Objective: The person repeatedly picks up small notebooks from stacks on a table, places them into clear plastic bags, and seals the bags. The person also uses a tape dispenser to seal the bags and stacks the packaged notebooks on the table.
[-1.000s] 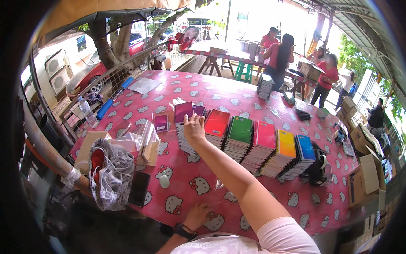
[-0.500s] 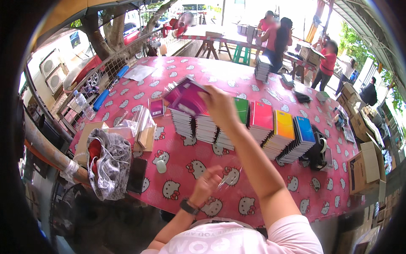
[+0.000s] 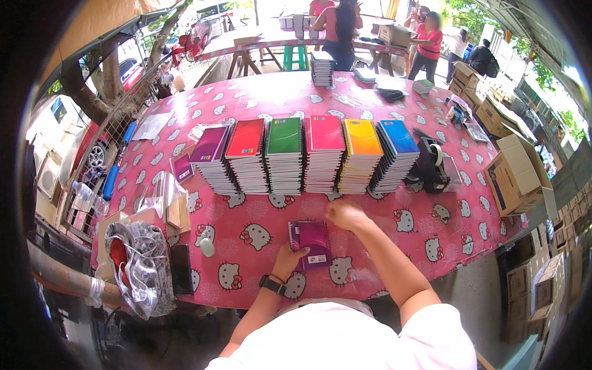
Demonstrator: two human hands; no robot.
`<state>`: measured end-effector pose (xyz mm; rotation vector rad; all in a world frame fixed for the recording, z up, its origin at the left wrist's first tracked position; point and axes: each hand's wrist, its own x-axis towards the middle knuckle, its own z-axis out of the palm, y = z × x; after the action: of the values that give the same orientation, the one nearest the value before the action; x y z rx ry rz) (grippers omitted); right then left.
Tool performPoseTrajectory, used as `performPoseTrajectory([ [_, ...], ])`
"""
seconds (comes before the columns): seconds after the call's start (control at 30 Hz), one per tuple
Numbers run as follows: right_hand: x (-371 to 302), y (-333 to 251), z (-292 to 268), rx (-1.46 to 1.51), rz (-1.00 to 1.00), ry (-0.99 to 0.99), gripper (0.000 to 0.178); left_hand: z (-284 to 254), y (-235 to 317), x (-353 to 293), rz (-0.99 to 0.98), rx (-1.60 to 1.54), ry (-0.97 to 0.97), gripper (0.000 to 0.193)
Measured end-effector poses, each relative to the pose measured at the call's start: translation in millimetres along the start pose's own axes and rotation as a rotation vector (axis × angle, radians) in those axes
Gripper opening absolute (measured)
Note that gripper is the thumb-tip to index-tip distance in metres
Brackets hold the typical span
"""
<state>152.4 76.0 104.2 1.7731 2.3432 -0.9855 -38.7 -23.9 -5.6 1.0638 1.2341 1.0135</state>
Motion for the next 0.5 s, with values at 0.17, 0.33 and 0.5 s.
performPoseTrajectory([
  [0.17,-28.5,58.8,75.7,-0.263,-0.111,0.148,0.068,-16.3,14.2,-5.5,-0.125,0.005,0.160,0.028],
  [0.33,-41.5,47.5,97.4,-0.343,-0.298,0.517,0.062,-17.9,64.8,-16.7,-0.007,-0.558,0.059,0.024],
  [0.5,-7.6,92.6,58.1,0.226,-0.176,0.671,0.029,36.9,15.6,9.9,-0.052,-0.461,-0.093,0.040],
])
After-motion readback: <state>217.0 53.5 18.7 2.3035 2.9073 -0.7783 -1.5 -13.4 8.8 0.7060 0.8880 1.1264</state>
